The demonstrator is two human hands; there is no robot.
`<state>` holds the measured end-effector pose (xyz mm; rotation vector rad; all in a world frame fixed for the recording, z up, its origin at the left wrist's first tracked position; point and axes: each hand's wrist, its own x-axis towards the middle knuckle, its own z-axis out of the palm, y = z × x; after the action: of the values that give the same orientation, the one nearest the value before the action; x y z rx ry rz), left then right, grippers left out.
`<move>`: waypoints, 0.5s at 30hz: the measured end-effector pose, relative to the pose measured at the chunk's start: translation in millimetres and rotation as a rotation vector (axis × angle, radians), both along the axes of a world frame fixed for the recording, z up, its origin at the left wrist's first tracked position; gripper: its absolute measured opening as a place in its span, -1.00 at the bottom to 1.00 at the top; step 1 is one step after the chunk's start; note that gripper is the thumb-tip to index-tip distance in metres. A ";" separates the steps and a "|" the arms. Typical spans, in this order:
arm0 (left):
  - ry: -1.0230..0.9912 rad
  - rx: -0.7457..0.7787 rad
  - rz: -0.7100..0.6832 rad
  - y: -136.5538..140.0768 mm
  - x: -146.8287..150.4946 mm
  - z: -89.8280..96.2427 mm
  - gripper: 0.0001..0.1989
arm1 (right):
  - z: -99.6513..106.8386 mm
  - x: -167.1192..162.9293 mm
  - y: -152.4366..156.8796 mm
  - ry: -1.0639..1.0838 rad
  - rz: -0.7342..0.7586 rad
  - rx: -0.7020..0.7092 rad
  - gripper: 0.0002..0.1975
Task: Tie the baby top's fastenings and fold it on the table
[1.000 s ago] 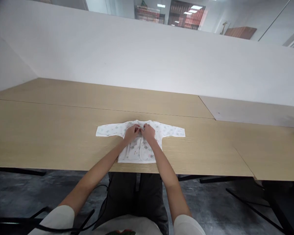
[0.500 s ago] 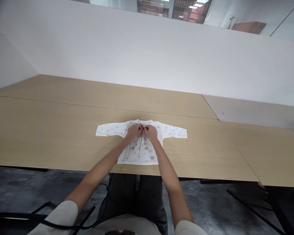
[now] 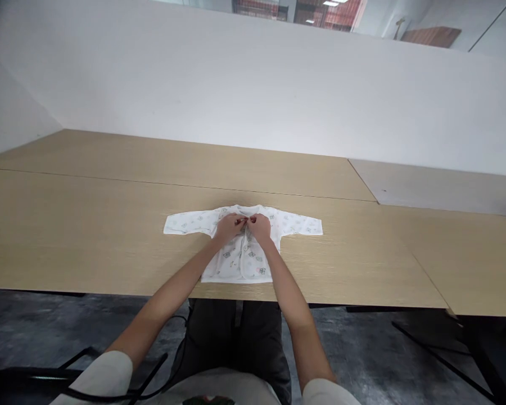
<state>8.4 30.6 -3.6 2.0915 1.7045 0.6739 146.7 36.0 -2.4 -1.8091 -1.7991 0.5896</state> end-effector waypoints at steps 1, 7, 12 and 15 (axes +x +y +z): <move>-0.015 -0.005 0.013 -0.1 0.3 0.2 -0.72 | -0.2 0.6 -0.3 0.022 0.007 0.002 -0.79; -0.081 0.008 0.048 2.6 -0.3 -2.5 -0.72 | -4.2 4.2 1.2 0.078 0.023 0.036 -0.77; -0.156 0.040 0.008 5.4 -3.3 -5.3 -0.69 | -4.3 4.7 0.1 0.016 0.089 0.076 -0.78; -0.194 0.021 0.001 7.3 -4.4 -7.0 -0.71 | -4.2 5.6 -0.7 -0.048 0.161 0.118 -0.78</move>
<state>3.9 37.9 -10.6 1.9676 1.5988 0.8675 152.3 35.3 -6.6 -1.6238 -1.9822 0.4921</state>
